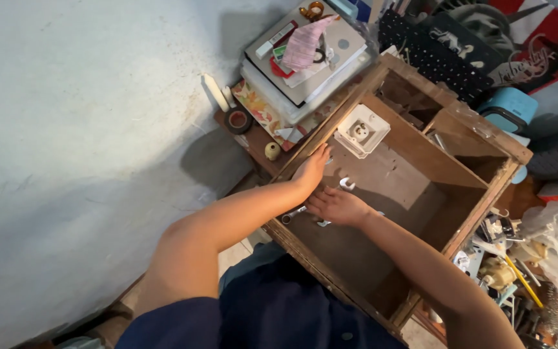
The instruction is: The person is assembling or repairing small electronic and mechanical parts using various tools like wrenches and screws in a workspace.
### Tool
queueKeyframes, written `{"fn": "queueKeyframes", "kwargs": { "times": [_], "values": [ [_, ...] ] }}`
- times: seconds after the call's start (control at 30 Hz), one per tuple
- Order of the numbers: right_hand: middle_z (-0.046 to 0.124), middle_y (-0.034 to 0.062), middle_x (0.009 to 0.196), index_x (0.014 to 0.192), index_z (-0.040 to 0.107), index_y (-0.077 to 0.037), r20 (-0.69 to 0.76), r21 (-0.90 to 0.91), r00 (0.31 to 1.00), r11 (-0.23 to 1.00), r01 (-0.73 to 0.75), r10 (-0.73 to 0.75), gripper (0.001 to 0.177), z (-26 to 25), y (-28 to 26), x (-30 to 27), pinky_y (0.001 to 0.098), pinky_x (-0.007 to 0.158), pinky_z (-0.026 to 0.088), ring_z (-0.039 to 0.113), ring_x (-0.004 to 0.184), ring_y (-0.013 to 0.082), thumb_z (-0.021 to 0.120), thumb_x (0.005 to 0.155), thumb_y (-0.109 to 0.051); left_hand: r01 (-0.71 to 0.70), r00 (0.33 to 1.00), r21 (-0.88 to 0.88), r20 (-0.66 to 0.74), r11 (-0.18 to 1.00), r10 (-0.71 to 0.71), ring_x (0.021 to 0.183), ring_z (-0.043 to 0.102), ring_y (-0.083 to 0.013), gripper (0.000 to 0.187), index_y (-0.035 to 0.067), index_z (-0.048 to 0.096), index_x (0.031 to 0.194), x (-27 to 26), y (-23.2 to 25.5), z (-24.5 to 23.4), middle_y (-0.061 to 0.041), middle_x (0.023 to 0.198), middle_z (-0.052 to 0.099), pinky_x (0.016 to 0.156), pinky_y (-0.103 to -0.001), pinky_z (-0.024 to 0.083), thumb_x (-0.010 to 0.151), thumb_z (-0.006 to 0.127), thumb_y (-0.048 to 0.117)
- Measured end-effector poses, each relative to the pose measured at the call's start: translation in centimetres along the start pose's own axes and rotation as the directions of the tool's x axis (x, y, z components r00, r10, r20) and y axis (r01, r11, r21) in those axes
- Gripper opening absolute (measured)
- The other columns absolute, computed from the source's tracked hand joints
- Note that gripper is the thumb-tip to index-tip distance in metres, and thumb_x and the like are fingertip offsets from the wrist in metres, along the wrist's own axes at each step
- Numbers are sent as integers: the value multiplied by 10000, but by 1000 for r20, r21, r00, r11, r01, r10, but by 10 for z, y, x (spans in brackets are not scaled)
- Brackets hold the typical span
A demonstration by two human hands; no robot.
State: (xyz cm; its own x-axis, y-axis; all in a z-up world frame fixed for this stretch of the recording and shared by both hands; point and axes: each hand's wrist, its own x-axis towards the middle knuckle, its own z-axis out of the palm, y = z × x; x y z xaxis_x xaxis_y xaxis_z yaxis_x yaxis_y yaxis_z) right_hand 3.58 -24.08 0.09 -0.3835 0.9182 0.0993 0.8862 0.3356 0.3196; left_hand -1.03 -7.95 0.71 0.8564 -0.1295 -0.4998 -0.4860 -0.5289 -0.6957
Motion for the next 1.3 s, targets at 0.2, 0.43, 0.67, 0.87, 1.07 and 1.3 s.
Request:
{"fn": "queueKeyframes", "kwargs": {
  "times": [0.2, 0.43, 0.67, 0.87, 1.07, 1.3],
  "values": [
    [670, 42, 1249, 1341, 618, -100, -23, -103, 981, 976, 192, -195, 493, -8, 23, 19, 327, 1047, 483, 653, 1155, 217, 554, 858, -176, -3, 989, -100, -148, 995, -12, 1588, 147, -398, 538, 75, 597, 1449, -76, -34, -4, -153, 1673, 350, 1236, -583, 45, 1004, 512, 365],
    [681, 79, 1194, 1402, 607, -24, -124, -70, 968, 975, 211, -218, 566, -20, 30, 26, 324, 1033, 503, 656, 1147, 238, 586, 851, -154, 249, 736, -592, -399, 766, -547, 1550, 242, -236, 630, 48, 407, 1557, -133, -39, 23, -56, 1693, 334, 1232, -415, 286, 980, 521, 273],
    [682, 76, 1236, 1315, 658, 1, -163, 68, 970, 979, 191, -178, 557, -3, 27, 22, 322, 999, 547, 655, 1154, 230, 634, 771, -117, 64, 721, -936, -197, 346, -665, 1305, 561, -299, 782, 79, 218, 1624, -138, -25, 33, -126, 1494, 549, 1020, -444, 497, 989, 576, 363],
    [680, 73, 1250, 1299, 679, -7, -143, 136, 976, 974, 183, -164, 549, 8, 24, 21, 323, 943, 583, 642, 1124, 221, 651, 766, -135, 68, 713, -929, -209, 363, -669, 1231, 614, -319, 811, 72, 165, 1638, -135, -23, 35, -137, 1421, 604, 1011, -455, 504, 997, 582, 341],
    [659, 47, 1326, 1365, 628, -68, -67, 168, 992, 979, 116, -106, 591, -6, 18, 27, 296, 878, 593, 627, 1234, 227, 640, 777, -126, 44, 681, -938, -223, 343, -697, 1166, 647, -308, 817, 93, 154, 1638, -135, -21, 34, -128, 1391, 647, 974, -440, 525, 982, 581, 329],
    [640, 41, 1334, 1378, 658, -111, 34, 296, 999, 955, -30, 21, 511, -28, 27, 10, 335, 982, 566, 627, 1170, 231, 638, 867, -105, 163, 875, -937, -8, 310, -483, 1214, 626, -321, 779, 134, 130, 1714, -144, -35, 22, -145, 1333, 644, 1052, -441, 511, 1090, 531, 372]
  ]
}}
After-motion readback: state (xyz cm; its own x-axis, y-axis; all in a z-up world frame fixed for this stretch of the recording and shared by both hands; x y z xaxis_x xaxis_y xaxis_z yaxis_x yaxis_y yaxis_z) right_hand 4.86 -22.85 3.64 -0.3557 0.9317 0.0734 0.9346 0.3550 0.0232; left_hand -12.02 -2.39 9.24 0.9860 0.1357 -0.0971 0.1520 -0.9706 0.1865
